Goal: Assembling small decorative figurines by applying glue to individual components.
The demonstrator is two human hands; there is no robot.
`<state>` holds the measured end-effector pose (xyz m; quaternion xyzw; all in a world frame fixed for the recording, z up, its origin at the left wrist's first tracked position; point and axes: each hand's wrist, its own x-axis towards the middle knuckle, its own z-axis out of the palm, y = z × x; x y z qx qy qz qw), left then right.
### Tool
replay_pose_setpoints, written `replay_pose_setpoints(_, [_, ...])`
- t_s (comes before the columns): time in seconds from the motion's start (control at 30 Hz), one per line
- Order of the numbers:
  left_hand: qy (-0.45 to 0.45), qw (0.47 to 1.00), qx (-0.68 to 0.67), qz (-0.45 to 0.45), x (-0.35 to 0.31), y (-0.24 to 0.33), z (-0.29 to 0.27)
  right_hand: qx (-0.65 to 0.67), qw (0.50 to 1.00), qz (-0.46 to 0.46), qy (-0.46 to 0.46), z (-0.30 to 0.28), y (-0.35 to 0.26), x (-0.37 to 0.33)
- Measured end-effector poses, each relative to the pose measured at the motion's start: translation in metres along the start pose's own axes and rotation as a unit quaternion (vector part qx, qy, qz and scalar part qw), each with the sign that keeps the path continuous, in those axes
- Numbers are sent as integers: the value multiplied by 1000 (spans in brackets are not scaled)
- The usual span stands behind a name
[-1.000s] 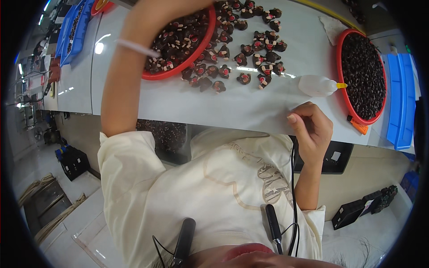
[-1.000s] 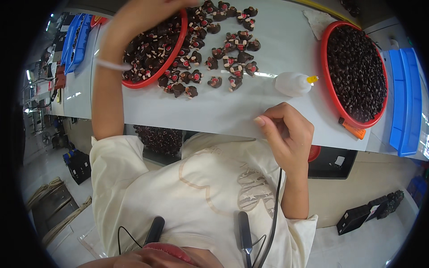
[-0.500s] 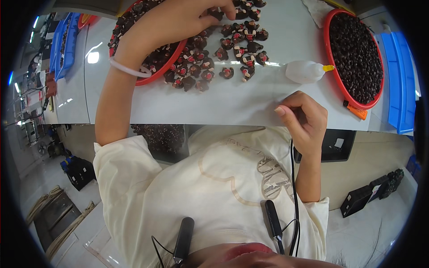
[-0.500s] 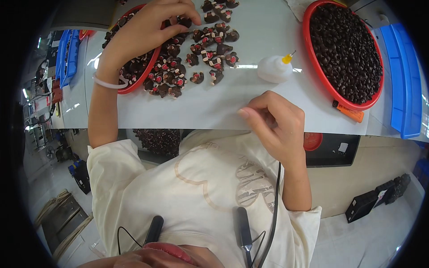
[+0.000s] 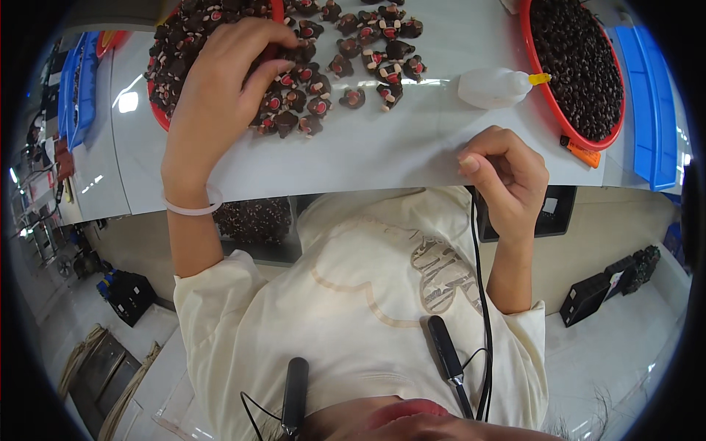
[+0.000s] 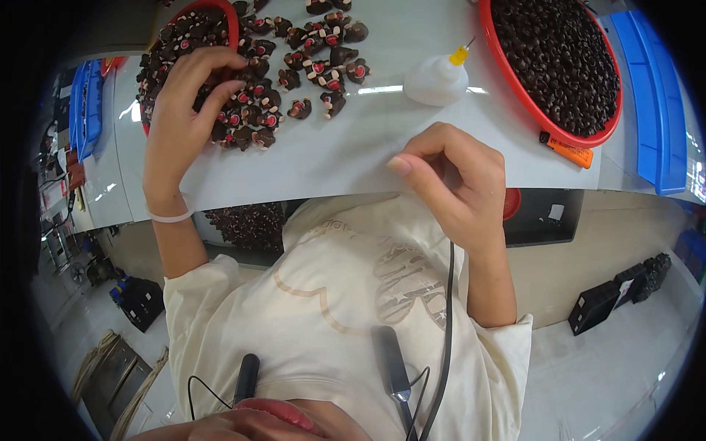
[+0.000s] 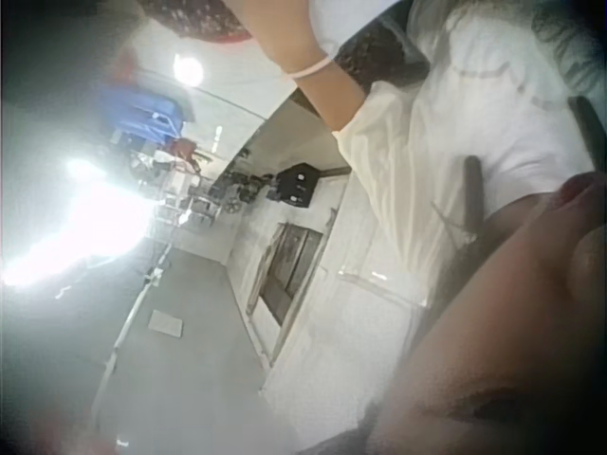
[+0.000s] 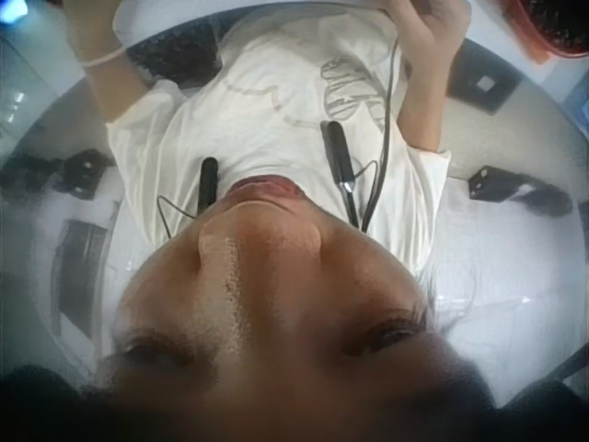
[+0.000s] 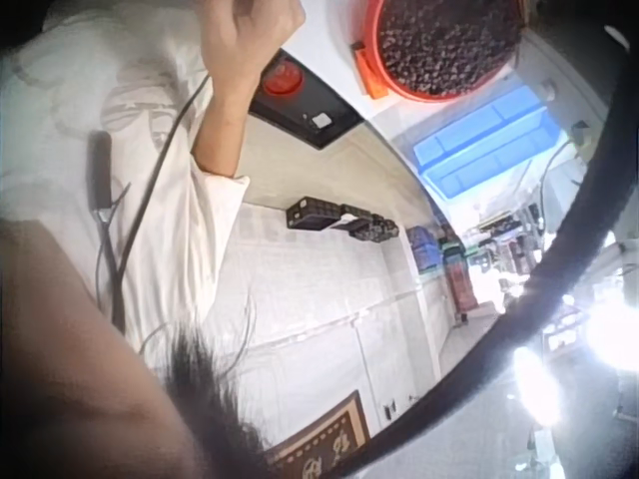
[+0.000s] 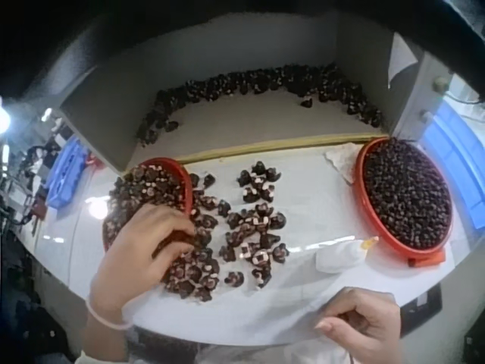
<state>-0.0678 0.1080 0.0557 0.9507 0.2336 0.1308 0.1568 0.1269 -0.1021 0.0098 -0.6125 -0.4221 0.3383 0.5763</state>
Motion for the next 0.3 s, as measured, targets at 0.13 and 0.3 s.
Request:
replay_pose_setpoints(0.13, [25, 998, 54, 27, 6, 10, 6, -13, 1000, 4, -3, 3, -2, 1])
replay_pose_setpoints(0.3, [7, 992, 111, 62, 11, 9, 7, -18, 1000, -9, 18, 4, -1, -4])
